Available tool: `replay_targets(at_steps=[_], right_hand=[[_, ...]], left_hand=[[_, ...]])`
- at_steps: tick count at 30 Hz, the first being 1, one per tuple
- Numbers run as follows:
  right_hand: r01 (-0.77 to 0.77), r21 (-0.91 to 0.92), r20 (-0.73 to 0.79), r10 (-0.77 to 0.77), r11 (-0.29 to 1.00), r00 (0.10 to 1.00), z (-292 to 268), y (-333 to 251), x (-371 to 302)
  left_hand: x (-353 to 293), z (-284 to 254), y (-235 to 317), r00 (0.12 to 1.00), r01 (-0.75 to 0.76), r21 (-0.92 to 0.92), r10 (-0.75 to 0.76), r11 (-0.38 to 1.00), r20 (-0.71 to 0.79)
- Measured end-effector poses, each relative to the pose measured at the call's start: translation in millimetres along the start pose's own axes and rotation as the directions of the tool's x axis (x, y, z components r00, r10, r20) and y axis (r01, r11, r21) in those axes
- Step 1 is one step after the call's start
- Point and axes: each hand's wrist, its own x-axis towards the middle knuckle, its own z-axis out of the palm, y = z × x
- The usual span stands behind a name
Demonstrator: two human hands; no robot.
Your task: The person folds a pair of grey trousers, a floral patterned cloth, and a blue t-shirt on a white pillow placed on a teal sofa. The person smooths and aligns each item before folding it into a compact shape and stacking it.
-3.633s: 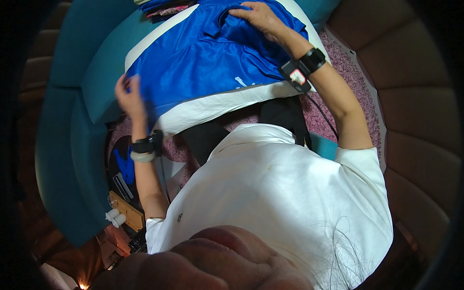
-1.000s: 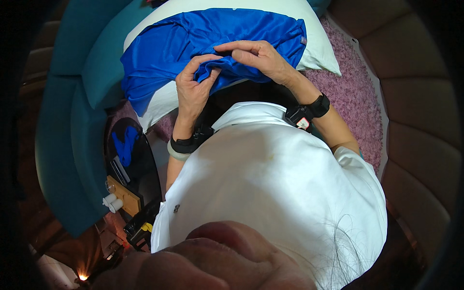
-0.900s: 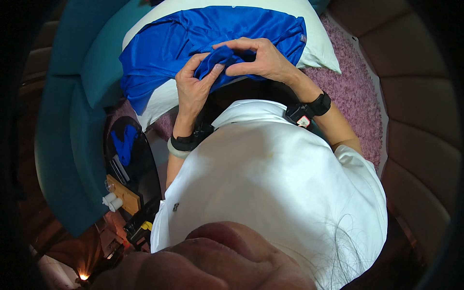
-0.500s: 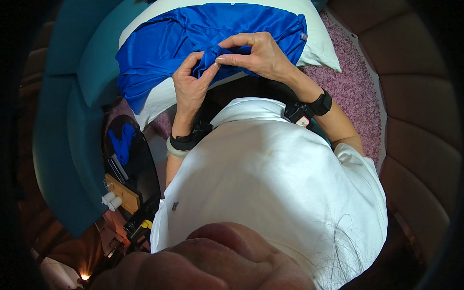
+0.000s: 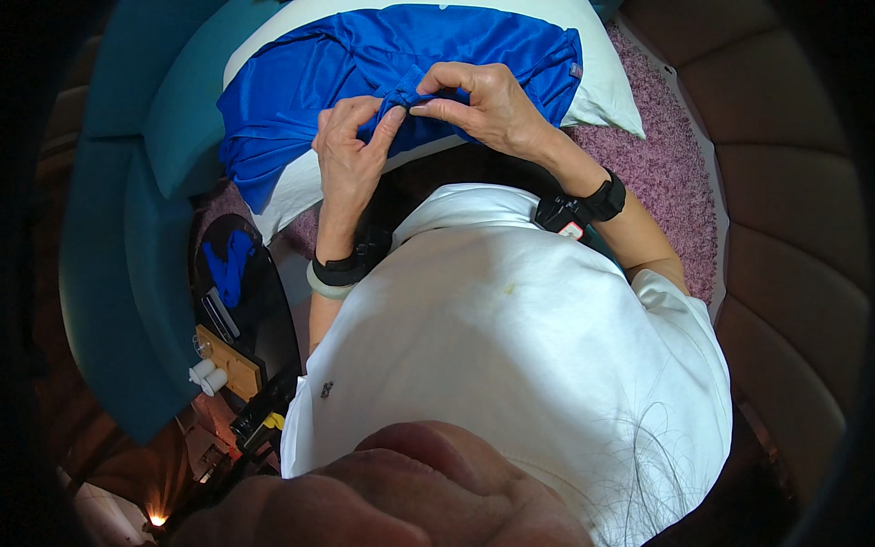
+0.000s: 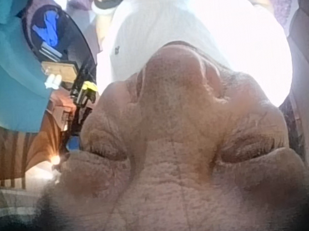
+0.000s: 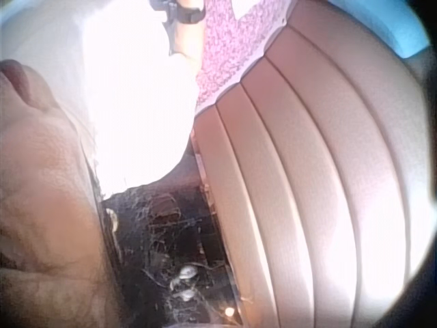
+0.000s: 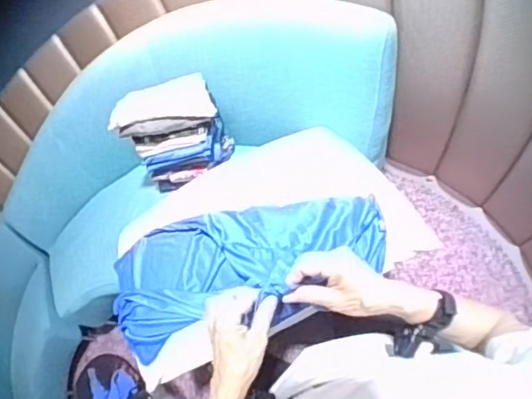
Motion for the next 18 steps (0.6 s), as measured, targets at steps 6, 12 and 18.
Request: replay_targets(at_steps=[6,12,18], right_hand=[[-0.006,0.005,0.035,0.005,1.0,0.999,-2,-3,2],[-0.009,0.027,0.151,0.005,1.0,0.989,-6,-10,5],[0.122,-0.055,0.133,-0.114,0.991,0.985,-6,-5,9]], left_hand=[[8,-12,6,0.998,0.047,-0.082,-0.043,0.995,0.054],[8,-12,9,0.932,0.322,-0.591,-0.139,0.74,0.334],[12,-8,4,0.957,0.23,-0.638,-0.053,0.735,0.284]])
